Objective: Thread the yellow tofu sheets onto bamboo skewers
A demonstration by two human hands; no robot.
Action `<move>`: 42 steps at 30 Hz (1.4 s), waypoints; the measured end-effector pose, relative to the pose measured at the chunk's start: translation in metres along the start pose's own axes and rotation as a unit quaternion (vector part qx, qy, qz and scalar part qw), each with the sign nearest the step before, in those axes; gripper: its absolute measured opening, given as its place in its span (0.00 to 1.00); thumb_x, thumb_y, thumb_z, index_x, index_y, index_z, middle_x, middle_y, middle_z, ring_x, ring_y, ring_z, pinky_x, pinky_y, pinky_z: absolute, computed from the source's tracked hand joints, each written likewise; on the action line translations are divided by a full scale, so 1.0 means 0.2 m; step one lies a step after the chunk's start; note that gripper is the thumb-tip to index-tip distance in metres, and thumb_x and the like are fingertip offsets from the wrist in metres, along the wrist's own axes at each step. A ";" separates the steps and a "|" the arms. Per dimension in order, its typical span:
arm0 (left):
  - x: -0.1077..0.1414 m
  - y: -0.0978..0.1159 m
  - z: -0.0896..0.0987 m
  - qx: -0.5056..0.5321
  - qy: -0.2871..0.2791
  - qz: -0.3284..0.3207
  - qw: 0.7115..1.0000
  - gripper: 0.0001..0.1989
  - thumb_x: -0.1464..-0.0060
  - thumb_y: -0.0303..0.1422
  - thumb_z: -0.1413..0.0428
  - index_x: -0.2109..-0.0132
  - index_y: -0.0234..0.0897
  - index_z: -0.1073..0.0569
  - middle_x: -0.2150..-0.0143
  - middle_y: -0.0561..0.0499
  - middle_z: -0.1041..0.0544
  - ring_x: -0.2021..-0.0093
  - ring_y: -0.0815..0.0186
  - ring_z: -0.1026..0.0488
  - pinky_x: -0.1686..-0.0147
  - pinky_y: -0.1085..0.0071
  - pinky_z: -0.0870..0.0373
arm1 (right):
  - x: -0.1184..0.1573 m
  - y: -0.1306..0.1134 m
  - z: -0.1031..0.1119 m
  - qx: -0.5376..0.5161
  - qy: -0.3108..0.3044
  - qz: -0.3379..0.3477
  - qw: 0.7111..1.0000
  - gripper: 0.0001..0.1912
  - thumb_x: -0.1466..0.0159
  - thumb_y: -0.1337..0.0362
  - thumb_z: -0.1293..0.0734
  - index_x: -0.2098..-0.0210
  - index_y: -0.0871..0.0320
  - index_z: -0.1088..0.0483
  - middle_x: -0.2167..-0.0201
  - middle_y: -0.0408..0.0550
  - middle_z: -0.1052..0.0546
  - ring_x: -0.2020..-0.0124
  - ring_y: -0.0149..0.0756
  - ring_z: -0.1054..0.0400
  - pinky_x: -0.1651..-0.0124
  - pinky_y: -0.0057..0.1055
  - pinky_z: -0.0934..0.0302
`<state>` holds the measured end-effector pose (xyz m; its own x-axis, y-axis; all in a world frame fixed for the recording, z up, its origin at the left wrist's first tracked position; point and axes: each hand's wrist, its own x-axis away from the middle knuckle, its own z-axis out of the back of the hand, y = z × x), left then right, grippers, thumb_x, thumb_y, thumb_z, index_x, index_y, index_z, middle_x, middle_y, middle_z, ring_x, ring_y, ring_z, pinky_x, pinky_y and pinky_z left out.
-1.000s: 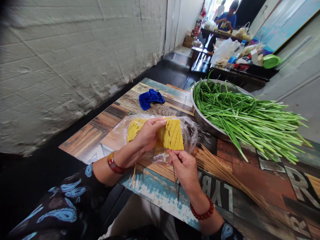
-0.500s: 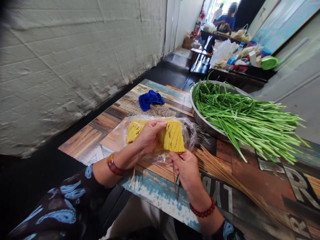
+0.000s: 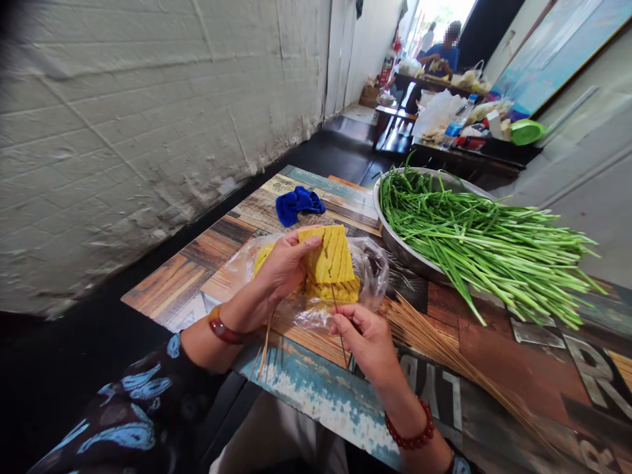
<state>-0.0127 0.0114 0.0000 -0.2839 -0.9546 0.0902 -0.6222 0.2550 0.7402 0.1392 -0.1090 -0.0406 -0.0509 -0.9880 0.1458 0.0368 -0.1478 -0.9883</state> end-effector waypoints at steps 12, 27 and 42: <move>-0.01 0.00 0.00 0.011 -0.046 0.058 0.997 0.15 0.57 0.32 0.31 0.61 0.31 0.19 0.63 0.43 0.17 0.64 0.59 0.19 0.57 0.63 0.23 | -0.01 0.00 -0.02 -0.024 0.041 -0.022 0.999 0.21 0.44 0.47 0.26 0.67 0.60 0.23 0.79 0.44 0.25 0.84 0.25 0.40 0.83 0.22 0.47; 0.02 -0.06 -0.02 -0.007 -0.056 0.099 0.993 0.14 0.53 0.30 0.34 0.58 0.30 0.21 0.61 0.42 0.16 0.61 0.56 0.18 0.53 0.58 0.23 | -0.03 -0.02 -0.05 -0.076 0.071 -0.039 0.994 0.23 0.47 0.46 0.24 0.68 0.61 0.24 0.80 0.42 0.26 0.85 0.21 0.42 0.84 0.19 0.48; -0.02 -0.03 0.01 -0.009 -0.103 0.146 0.984 0.29 0.36 0.52 0.54 0.48 0.30 0.25 0.58 0.39 0.18 0.61 0.63 0.19 0.69 0.74 0.26 | -0.01 -0.06 0.01 -0.094 0.075 0.060 0.991 0.12 0.39 0.55 0.27 0.64 0.58 0.22 0.78 0.42 0.25 0.83 0.21 0.41 0.81 0.20 0.46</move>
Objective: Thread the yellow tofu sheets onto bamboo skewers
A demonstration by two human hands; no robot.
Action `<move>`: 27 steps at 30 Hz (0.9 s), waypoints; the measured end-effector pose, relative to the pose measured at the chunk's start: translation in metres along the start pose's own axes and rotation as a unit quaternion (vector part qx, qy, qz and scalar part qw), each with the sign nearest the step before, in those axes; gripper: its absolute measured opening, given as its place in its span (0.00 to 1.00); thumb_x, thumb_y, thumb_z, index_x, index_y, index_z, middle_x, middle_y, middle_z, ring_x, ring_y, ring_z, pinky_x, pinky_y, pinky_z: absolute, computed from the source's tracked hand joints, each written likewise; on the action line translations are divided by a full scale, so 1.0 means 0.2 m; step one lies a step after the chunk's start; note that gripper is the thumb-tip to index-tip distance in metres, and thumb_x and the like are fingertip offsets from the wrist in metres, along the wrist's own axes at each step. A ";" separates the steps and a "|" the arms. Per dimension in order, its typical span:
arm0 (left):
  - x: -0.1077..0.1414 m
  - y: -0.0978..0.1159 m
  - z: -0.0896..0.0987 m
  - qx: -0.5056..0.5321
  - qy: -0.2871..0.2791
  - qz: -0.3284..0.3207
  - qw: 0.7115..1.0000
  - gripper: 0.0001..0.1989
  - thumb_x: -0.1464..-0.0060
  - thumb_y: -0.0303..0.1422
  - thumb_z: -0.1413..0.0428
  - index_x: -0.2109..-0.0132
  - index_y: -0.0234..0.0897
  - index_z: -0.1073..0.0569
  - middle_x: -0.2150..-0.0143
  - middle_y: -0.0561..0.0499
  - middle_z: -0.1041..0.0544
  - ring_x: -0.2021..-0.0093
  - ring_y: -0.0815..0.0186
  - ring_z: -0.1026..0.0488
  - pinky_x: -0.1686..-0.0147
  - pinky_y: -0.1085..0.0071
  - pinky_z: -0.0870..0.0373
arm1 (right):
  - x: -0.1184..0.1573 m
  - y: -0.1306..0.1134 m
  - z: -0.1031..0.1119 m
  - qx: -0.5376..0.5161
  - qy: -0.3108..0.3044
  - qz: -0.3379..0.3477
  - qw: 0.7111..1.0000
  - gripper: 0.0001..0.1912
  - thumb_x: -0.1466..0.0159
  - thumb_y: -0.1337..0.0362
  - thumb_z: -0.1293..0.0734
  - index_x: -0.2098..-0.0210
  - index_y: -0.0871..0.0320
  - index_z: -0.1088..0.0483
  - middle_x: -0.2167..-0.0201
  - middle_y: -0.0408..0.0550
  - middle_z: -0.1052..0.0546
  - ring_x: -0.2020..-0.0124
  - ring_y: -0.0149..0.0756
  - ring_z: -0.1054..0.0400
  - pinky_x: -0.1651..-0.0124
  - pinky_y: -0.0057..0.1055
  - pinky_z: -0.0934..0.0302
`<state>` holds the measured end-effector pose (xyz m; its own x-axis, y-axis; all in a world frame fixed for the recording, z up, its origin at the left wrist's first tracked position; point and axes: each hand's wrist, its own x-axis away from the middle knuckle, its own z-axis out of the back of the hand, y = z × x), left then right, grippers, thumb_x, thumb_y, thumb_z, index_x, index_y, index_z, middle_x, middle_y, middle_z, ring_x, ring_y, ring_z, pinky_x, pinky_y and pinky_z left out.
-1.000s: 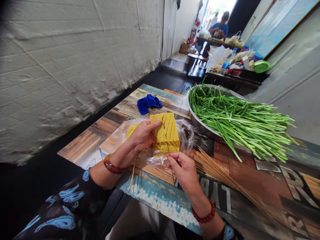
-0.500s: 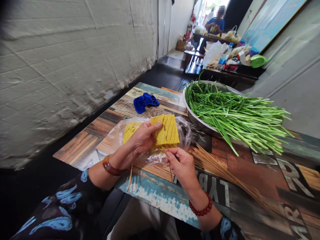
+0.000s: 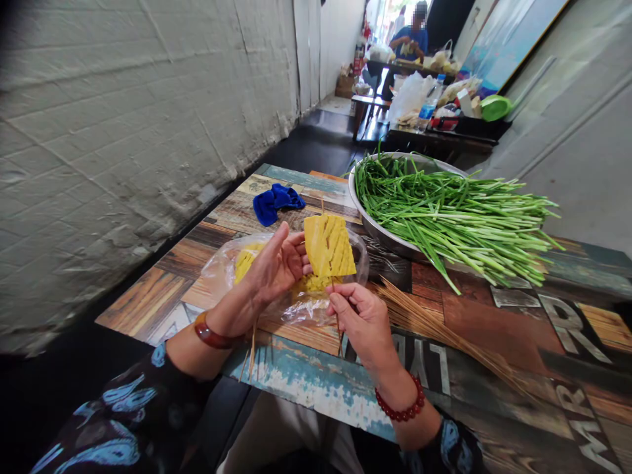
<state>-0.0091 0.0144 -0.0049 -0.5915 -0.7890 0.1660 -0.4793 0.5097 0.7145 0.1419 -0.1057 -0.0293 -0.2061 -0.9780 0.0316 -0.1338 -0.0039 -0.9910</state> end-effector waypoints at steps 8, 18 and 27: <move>0.01 0.05 0.00 -0.062 0.038 -0.130 0.989 0.25 0.38 0.51 0.49 0.48 0.35 0.25 0.51 0.42 0.19 0.57 0.64 0.20 0.57 0.69 0.24 | 0.00 -0.01 0.01 -0.012 0.000 0.005 1.000 0.12 0.39 0.56 0.27 0.64 0.59 0.22 0.77 0.42 0.24 0.83 0.23 0.40 0.80 0.21 0.46; 0.24 0.25 0.05 -0.150 0.176 -0.283 0.931 0.27 0.41 0.57 0.51 0.54 0.40 0.24 0.53 0.45 0.18 0.56 0.62 0.19 0.56 0.66 0.23 | 0.04 -0.04 0.03 -0.009 0.009 0.008 1.000 0.12 0.40 0.57 0.27 0.63 0.59 0.22 0.77 0.43 0.24 0.83 0.23 0.41 0.81 0.22 0.47; 0.58 0.22 0.23 -0.161 0.314 -0.309 0.883 0.22 0.43 0.55 0.46 0.58 0.39 0.24 0.59 0.48 0.18 0.64 0.67 0.21 0.62 0.71 0.25 | 0.08 -0.05 0.05 -0.018 0.008 0.003 1.000 0.10 0.40 0.60 0.26 0.61 0.58 0.23 0.76 0.43 0.25 0.82 0.23 0.42 0.82 0.20 0.49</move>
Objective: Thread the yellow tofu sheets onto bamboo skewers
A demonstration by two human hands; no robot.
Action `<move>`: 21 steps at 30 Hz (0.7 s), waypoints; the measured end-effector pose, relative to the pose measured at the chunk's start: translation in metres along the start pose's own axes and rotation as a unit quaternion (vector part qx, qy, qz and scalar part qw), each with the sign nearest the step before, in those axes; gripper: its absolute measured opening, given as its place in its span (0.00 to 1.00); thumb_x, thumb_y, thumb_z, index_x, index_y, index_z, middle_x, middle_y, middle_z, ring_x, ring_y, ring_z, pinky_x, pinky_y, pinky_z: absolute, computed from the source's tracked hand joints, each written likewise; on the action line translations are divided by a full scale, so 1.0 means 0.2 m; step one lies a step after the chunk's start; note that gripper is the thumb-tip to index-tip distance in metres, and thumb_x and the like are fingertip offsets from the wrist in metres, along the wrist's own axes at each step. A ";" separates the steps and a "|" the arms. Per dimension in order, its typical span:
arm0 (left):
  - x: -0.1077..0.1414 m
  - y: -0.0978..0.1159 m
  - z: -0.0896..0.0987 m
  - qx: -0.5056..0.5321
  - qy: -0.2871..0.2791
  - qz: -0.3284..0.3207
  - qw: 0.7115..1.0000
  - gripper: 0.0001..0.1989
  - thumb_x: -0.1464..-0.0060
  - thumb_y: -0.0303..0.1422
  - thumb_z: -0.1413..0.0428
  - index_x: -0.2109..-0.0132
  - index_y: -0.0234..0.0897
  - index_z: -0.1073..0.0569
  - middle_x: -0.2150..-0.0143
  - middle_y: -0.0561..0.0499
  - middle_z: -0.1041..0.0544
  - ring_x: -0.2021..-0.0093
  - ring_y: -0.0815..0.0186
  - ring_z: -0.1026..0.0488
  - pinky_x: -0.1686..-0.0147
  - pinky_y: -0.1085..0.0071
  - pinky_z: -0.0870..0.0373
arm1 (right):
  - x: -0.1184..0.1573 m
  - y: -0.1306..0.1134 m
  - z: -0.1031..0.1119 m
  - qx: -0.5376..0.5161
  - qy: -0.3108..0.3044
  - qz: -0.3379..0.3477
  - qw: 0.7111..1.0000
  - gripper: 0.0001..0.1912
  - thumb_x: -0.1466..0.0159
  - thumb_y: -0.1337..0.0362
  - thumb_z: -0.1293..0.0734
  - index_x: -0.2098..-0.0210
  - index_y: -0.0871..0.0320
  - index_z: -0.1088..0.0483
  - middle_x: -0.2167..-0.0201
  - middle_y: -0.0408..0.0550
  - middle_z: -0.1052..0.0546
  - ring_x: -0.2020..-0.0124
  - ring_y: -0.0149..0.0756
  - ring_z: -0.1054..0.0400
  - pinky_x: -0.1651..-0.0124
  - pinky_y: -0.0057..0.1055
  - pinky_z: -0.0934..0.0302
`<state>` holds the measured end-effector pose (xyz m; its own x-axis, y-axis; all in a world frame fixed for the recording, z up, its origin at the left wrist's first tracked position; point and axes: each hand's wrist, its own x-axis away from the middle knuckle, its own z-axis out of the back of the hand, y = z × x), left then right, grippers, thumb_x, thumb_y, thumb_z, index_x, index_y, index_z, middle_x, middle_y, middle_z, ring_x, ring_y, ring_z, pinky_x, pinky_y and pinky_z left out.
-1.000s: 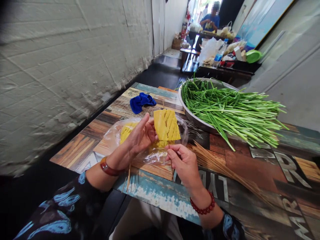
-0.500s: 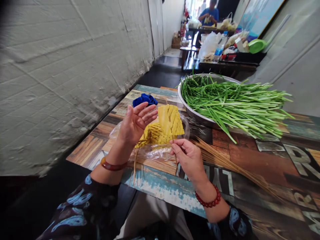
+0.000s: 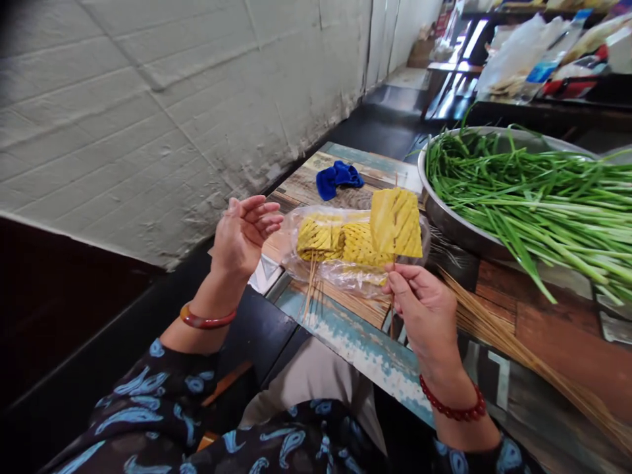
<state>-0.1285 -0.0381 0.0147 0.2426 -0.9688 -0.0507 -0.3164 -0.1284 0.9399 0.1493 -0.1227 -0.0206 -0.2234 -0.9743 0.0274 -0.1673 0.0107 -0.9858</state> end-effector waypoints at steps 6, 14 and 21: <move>0.02 -0.05 0.06 -0.068 0.032 -0.068 0.995 0.20 0.44 0.52 0.44 0.56 0.41 0.25 0.57 0.48 0.20 0.59 0.66 0.24 0.58 0.70 0.29 | 0.00 0.00 0.00 0.013 0.000 -0.006 1.000 0.10 0.40 0.60 0.26 0.61 0.58 0.22 0.76 0.43 0.25 0.82 0.23 0.42 0.82 0.20 0.48; 0.02 -0.05 0.08 -0.336 -0.140 -0.206 0.908 0.14 0.42 0.45 0.43 0.57 0.41 0.21 0.35 0.44 0.33 0.34 0.53 0.38 0.34 0.52 0.46 | 0.02 0.00 0.00 0.038 -0.041 -0.004 0.998 0.10 0.40 0.59 0.26 0.61 0.58 0.23 0.77 0.43 0.26 0.82 0.24 0.41 0.82 0.20 0.46; -0.03 -0.08 0.07 -0.507 -0.205 -0.230 0.805 0.10 0.47 0.37 0.40 0.57 0.43 0.19 0.34 0.44 0.33 0.29 0.48 0.48 0.33 0.44 0.56 | 0.01 0.00 0.00 0.042 -0.037 0.000 0.998 0.10 0.39 0.59 0.27 0.61 0.58 0.23 0.77 0.43 0.26 0.82 0.25 0.40 0.82 0.22 0.46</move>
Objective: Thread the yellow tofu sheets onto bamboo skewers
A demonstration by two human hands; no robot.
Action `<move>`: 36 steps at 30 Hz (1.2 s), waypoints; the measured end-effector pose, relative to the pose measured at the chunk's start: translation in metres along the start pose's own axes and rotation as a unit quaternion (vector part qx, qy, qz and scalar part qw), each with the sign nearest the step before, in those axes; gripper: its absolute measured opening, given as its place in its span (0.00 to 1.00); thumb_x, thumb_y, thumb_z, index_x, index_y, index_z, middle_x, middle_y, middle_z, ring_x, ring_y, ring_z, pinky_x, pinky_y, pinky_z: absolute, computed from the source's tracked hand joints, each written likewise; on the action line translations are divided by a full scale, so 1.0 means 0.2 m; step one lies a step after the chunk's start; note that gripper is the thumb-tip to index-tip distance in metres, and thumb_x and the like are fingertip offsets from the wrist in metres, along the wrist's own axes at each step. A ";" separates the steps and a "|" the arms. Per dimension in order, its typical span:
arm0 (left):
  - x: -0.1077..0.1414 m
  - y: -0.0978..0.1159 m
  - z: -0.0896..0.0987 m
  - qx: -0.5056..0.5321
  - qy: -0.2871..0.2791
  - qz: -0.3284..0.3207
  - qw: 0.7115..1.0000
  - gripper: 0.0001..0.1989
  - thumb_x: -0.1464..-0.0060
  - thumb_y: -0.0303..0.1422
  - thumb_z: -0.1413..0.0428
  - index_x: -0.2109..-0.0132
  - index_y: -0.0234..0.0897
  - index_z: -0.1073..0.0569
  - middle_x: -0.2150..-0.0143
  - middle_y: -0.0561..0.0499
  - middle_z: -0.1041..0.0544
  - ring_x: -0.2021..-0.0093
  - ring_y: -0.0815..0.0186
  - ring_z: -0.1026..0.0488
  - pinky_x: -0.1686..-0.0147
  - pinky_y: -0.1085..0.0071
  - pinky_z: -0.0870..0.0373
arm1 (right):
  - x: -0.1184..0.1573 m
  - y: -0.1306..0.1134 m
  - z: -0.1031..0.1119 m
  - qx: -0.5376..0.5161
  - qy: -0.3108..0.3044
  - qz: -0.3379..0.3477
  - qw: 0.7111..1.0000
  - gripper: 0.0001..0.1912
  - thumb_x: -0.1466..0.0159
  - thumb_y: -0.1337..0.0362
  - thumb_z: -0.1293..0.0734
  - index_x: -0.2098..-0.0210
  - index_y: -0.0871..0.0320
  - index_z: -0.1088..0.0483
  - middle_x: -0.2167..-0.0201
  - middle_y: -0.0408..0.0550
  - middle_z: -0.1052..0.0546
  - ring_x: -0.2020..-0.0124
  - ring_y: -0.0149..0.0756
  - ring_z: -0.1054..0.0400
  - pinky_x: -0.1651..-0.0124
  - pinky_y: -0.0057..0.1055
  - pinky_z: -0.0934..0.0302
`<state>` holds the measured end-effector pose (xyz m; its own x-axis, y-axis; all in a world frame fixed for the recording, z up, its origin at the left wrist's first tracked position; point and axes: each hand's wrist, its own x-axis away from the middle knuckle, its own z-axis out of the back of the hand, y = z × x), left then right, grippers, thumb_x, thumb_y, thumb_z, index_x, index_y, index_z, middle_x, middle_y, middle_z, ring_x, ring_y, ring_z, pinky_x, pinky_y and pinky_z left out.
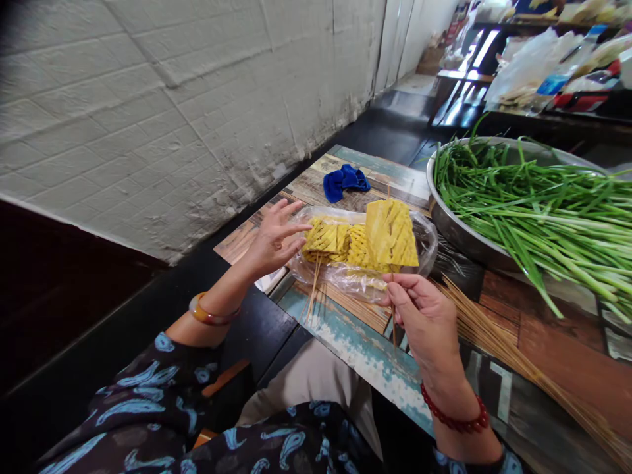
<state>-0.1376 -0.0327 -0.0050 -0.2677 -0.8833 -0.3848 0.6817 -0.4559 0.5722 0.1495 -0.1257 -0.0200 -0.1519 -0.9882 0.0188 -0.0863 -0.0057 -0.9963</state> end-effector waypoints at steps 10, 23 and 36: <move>0.18 0.14 -0.06 -0.073 -0.074 0.088 0.991 0.19 0.42 0.49 0.46 0.70 0.40 0.25 0.71 0.48 0.26 0.69 0.63 0.33 0.65 0.67 0.41 | 0.00 0.00 -0.01 -0.007 -0.006 0.006 1.000 0.09 0.39 0.59 0.27 0.62 0.58 0.23 0.75 0.45 0.23 0.82 0.25 0.39 0.82 0.22 0.45; 0.12 0.16 -0.23 -0.139 -0.181 0.169 0.959 0.11 0.48 0.35 0.45 0.76 0.37 0.28 0.75 0.49 0.25 0.73 0.65 0.32 0.72 0.69 0.46 | 0.00 -0.04 0.01 -0.013 -0.011 0.030 0.999 0.10 0.39 0.58 0.28 0.62 0.58 0.24 0.75 0.45 0.23 0.82 0.26 0.39 0.81 0.24 0.44; 0.12 0.13 -0.22 -0.133 -0.178 0.155 0.963 0.09 0.53 0.32 0.45 0.79 0.39 0.34 0.79 0.52 0.32 0.76 0.68 0.38 0.74 0.69 0.49 | 0.00 -0.04 0.02 -0.018 -0.017 0.042 0.999 0.10 0.38 0.59 0.29 0.62 0.59 0.24 0.76 0.43 0.24 0.82 0.25 0.40 0.81 0.24 0.45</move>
<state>-0.0964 -0.0612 -0.0307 -0.2082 -0.9752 0.0750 0.9037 -0.1625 0.3961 0.1533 -0.1265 -0.0120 -0.1257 -0.9897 -0.0691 -0.1090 0.0830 -0.9906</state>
